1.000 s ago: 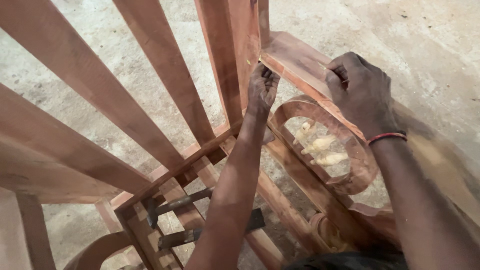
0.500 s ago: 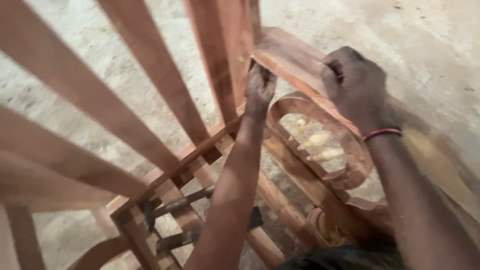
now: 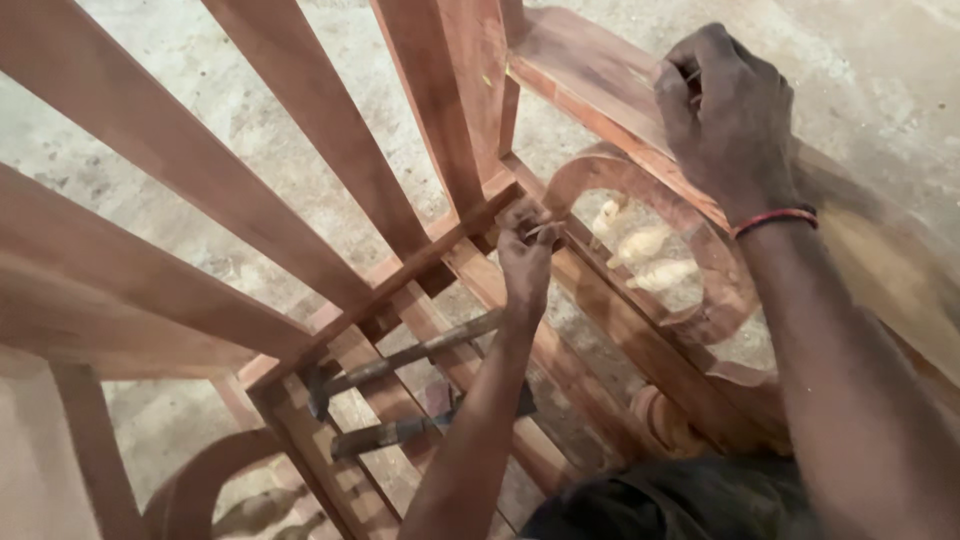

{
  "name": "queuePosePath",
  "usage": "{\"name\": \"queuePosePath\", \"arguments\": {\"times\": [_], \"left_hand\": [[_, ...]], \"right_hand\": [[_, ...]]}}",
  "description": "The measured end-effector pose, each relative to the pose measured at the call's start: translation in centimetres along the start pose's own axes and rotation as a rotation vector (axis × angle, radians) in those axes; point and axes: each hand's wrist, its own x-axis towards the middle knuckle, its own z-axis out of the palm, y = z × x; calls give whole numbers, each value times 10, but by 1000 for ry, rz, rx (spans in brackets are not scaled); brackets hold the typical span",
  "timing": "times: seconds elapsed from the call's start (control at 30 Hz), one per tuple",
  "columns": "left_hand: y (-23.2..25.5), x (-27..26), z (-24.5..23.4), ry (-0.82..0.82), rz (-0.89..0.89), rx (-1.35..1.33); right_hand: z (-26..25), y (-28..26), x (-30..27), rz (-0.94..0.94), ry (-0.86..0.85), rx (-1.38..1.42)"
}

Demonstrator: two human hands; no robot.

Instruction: The person refines joints on a wooden chair, using hands to fit and rub wooden components and a chisel to carve and detail the wood.

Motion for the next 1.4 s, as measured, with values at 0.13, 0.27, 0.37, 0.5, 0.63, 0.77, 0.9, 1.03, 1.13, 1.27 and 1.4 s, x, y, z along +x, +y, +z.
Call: {"name": "queuePosePath", "arguments": {"times": [0.13, 0.27, 0.37, 0.5, 0.63, 0.77, 0.9, 1.03, 1.13, 1.27, 1.4], "left_hand": [[-32, -8, -2, -113, 60, 107], [-35, -14, -3, -32, 55, 195], [-21, -24, -10, 66, 140, 243], [-4, -31, -22, -66, 149, 226], [27, -40, -11, -135, 31, 298], [55, -53, 8, -431, -212, 308], [55, -71, 9, -569, -268, 455], [61, -71, 0, -507, -405, 520], [65, -67, -3, -565, -488, 546], [70, -67, 4, -572, -553, 667], [75, -72, 9, -573, -556, 668]], "right_hand": [[-2, 7, -7, -94, 40, 118], [-7, 5, -13, -35, -36, 173], [-14, -4, -20, 11, -123, 147], [-21, -28, -58, -12, -73, 313], [-31, -51, -96, 334, -115, 510], [-27, -93, -152, 481, -105, 689], [-9, -116, -177, 511, -127, 615], [-6, -113, -184, 579, -87, 570], [-10, -105, -190, 576, -53, 588], [-11, -106, -194, 577, -37, 565], [-12, -103, -196, 553, -22, 587]]}}
